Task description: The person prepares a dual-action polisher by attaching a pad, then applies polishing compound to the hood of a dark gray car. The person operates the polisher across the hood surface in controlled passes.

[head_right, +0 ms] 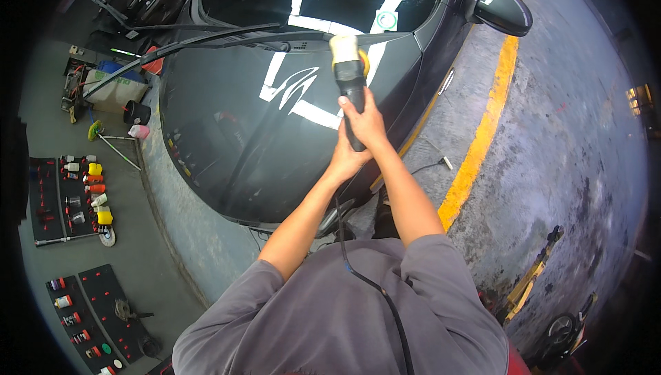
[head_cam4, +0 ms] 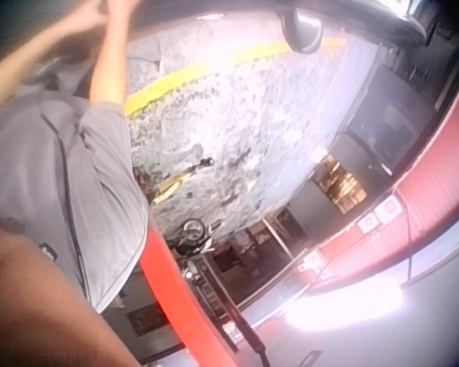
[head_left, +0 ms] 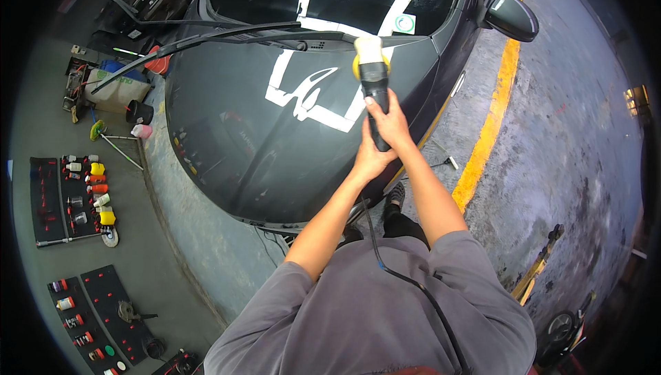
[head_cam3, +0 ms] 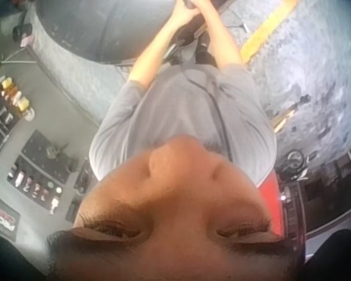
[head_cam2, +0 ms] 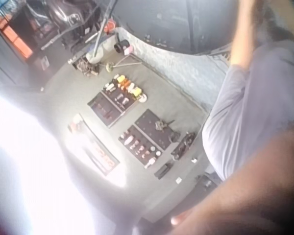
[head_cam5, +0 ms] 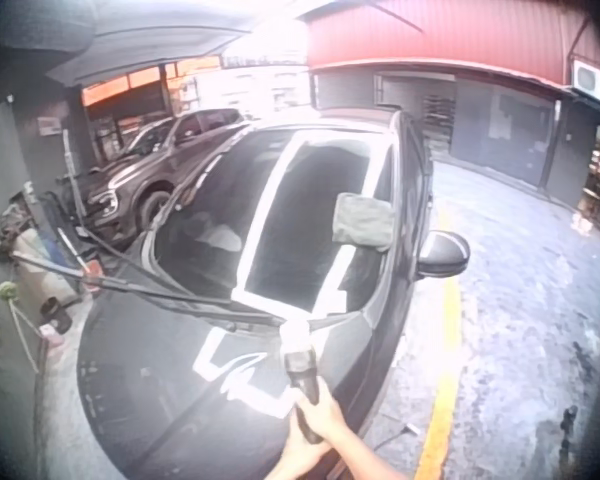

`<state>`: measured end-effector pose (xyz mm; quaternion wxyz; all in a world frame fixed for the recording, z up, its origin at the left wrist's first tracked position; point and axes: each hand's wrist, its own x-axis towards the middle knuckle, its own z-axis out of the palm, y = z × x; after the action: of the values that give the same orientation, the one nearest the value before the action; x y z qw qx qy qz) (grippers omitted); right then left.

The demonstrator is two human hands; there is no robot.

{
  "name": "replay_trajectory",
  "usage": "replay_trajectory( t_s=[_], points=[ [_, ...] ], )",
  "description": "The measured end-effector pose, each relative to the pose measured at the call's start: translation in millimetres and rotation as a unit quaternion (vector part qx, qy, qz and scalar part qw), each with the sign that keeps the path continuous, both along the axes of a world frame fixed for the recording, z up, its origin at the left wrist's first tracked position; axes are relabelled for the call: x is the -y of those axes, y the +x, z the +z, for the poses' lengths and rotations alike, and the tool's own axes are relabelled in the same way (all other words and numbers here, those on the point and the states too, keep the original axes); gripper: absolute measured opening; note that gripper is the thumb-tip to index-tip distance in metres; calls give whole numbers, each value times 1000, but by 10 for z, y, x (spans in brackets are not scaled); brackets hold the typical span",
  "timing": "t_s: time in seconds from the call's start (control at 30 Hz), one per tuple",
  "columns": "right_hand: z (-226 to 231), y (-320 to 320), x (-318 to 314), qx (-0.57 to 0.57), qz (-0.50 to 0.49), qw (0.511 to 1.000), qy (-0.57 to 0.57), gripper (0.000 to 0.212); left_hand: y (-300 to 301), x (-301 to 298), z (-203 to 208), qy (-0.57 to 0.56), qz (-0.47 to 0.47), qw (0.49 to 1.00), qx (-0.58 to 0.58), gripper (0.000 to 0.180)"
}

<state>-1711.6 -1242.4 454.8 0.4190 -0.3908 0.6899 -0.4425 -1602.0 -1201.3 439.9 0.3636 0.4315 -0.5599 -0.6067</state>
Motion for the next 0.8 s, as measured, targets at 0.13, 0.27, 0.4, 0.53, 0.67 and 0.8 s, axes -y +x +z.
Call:
replay_trajectory(
  t_s=[0.13,0.27,0.4,0.53,0.67,0.8],
  points=[
    [-74,-527,-131,0,-70,995,-71,85,-415,-44,85,-12,-55,986,156,124],
    [-55,-939,-186,58,-95,991,-69,75,-711,13,332,45,-124,978,160,126],
    [-32,-935,-191,46,-75,993,-73,77,-726,-29,349,40,-104,981,156,126],
    [-78,-635,-289,25,-30,999,-38,92,-502,-235,261,57,-61,985,148,126],
    [3,-382,-479,-3,55,998,5,97,-330,-547,71,43,5,995,90,124],
    [-183,-519,-589,4,39,999,9,94,-429,-627,95,63,-30,995,66,124]
  ],
)
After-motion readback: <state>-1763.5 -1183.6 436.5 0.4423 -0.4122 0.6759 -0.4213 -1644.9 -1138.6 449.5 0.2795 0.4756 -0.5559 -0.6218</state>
